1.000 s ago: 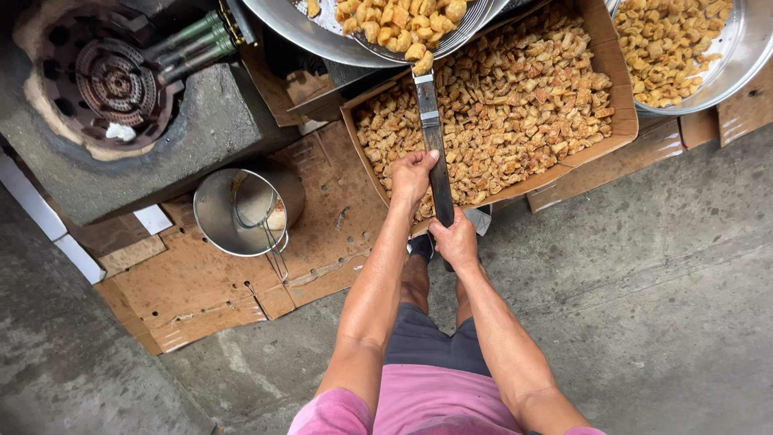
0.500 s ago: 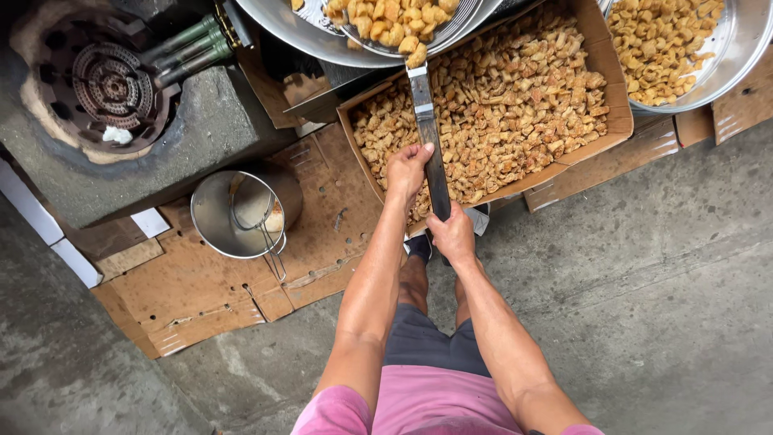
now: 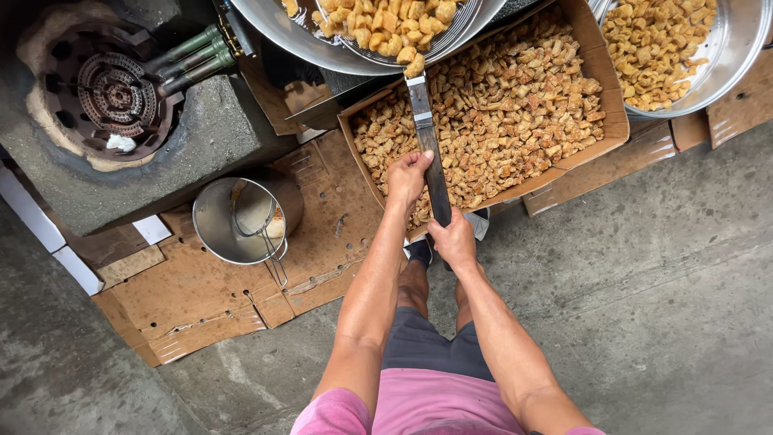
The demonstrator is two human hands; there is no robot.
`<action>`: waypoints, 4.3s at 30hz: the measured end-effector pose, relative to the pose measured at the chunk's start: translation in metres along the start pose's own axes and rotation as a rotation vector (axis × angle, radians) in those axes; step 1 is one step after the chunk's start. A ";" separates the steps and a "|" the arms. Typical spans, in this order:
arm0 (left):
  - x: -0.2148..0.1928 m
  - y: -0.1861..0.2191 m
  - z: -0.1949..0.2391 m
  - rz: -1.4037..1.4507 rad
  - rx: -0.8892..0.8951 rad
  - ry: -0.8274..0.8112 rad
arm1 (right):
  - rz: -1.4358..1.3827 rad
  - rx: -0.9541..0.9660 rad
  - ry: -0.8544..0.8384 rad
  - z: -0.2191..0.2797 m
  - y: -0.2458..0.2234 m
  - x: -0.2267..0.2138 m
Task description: The person uses a long-handled strainer to scoop fried food from a large wok of hot oil and transfers it into a cardboard box. The person then spreads the fried pieces by hand and briefly wipes a digital scale with a cloth.
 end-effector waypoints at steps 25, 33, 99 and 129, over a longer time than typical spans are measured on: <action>0.119 0.018 0.007 -0.099 0.114 -0.191 | -0.200 0.000 0.183 -0.015 0.014 -0.075; 0.239 -0.041 0.003 -0.123 0.042 -0.319 | -0.290 0.041 0.319 -0.028 0.065 -0.163; 0.266 0.015 0.066 -0.036 0.160 -0.444 | -0.315 -0.104 0.218 -0.023 0.042 -0.192; 0.199 0.181 -0.205 0.288 0.117 -0.088 | 0.825 -0.712 -0.021 -0.232 -0.277 -0.137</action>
Point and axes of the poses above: each hand's wrist, its own z-axis away from the middle knuckle, its own x-axis out of the palm, y = z × x, the point moved 8 cm from there along -z, towards the middle knuckle, and after that the axes turned 2 degrees about x, right-handed, at the moved point
